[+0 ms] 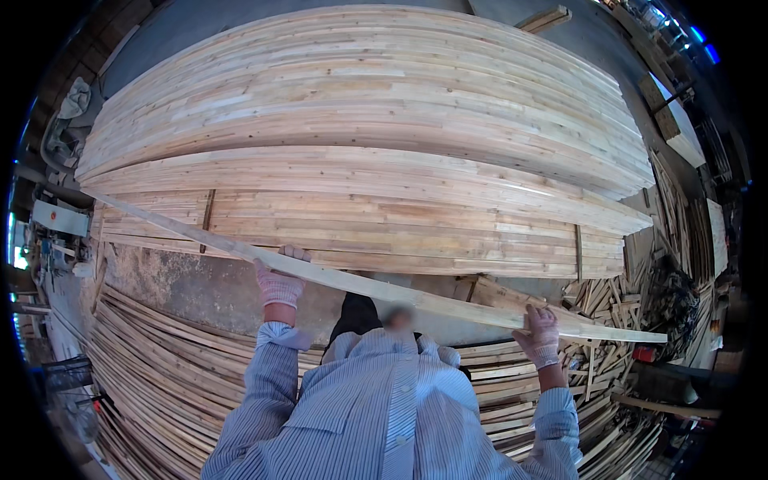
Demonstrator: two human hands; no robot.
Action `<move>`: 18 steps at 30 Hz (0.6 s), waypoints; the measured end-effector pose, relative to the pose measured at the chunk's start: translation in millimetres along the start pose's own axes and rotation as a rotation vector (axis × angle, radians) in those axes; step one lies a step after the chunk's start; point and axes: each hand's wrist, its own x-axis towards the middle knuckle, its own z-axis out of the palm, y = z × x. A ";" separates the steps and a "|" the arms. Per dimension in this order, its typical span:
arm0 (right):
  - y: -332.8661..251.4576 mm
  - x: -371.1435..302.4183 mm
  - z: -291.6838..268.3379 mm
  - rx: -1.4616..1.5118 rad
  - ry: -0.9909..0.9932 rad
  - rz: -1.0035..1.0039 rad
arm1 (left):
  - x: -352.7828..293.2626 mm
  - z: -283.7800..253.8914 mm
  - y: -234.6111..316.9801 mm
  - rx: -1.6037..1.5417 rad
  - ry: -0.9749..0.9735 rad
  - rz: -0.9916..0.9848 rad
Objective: The person repeatedly picks up long, thin wooden planks from a pile and places them onto a larger stack of similar planks. The person uses both hands to lift and position each plank, aligning it with the others in the stack.
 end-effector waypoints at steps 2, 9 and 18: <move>14.1 -4.1 4.5 0.037 -0.042 0.075 | 6.0 -10.7 -0.1 0.031 -0.046 0.012; -1.3 -7.7 3.4 0.118 0.179 -0.013 | -17.0 -58.7 -6.1 -0.096 -0.056 0.020; 24.4 -15.4 15.6 0.070 -0.185 -0.202 | -37.4 -66.2 -6.1 -0.245 0.159 0.051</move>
